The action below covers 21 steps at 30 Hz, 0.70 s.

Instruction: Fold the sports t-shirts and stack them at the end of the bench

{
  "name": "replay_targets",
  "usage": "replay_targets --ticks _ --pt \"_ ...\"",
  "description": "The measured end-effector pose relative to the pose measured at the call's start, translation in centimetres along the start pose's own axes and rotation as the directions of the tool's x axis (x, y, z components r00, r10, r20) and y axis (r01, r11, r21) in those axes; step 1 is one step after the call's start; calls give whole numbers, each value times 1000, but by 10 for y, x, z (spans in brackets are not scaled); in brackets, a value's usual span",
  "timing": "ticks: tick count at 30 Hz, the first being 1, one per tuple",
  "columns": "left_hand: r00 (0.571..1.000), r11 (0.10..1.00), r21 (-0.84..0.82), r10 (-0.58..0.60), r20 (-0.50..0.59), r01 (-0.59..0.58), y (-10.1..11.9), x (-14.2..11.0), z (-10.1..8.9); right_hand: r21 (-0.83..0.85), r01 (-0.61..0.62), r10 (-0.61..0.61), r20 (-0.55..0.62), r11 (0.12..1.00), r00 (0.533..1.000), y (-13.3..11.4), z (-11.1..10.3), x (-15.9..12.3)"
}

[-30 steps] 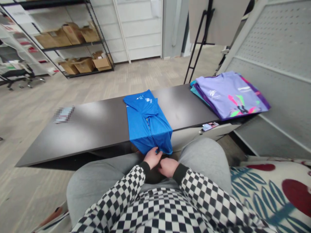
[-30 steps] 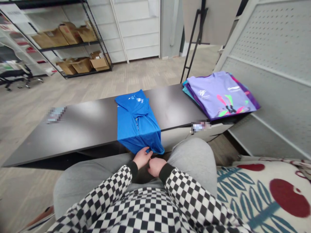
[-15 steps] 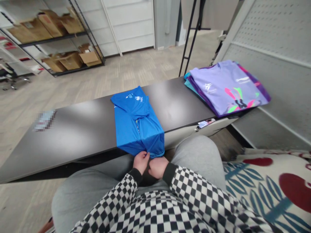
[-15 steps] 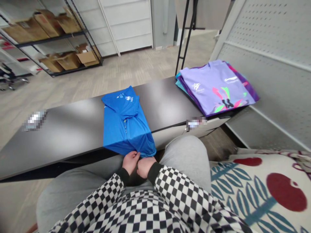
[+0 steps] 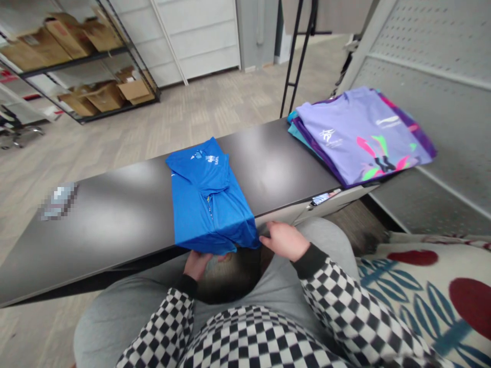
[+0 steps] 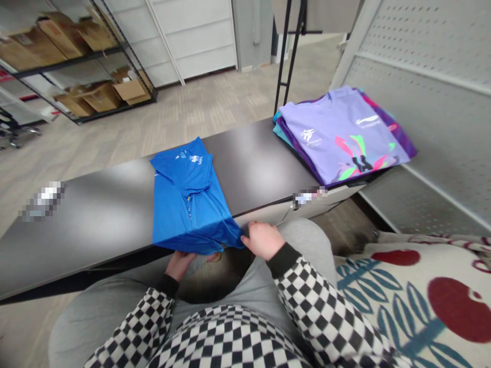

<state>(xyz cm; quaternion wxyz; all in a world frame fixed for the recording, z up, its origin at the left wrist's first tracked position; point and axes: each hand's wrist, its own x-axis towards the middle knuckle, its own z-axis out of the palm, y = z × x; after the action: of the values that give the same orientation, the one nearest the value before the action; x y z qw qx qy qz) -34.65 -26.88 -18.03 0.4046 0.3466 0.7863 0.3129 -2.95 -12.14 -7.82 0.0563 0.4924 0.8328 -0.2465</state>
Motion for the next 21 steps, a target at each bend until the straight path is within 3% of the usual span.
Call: replay_targets --ticks 2,5,9,17,21 --pt "1000 993 -116 25 -15 -26 9 -3 -4 144 16 -26 67 989 997 4 5 9" --pt "998 962 -272 43 40 -31 16 -11 -3 387 104 -163 124 916 979 2 15 21" --pt "995 972 -230 62 73 -43 12 -20 1 544 137 -271 174 828 947 -2 28 34" --pt "993 994 -87 76 88 -68 2 -24 13 404 131 -292 368 905 883 -10 44 52" --pt "992 994 -37 101 75 -98 -2 -25 18 325 87 -218 394 942 893 -17 49 55"
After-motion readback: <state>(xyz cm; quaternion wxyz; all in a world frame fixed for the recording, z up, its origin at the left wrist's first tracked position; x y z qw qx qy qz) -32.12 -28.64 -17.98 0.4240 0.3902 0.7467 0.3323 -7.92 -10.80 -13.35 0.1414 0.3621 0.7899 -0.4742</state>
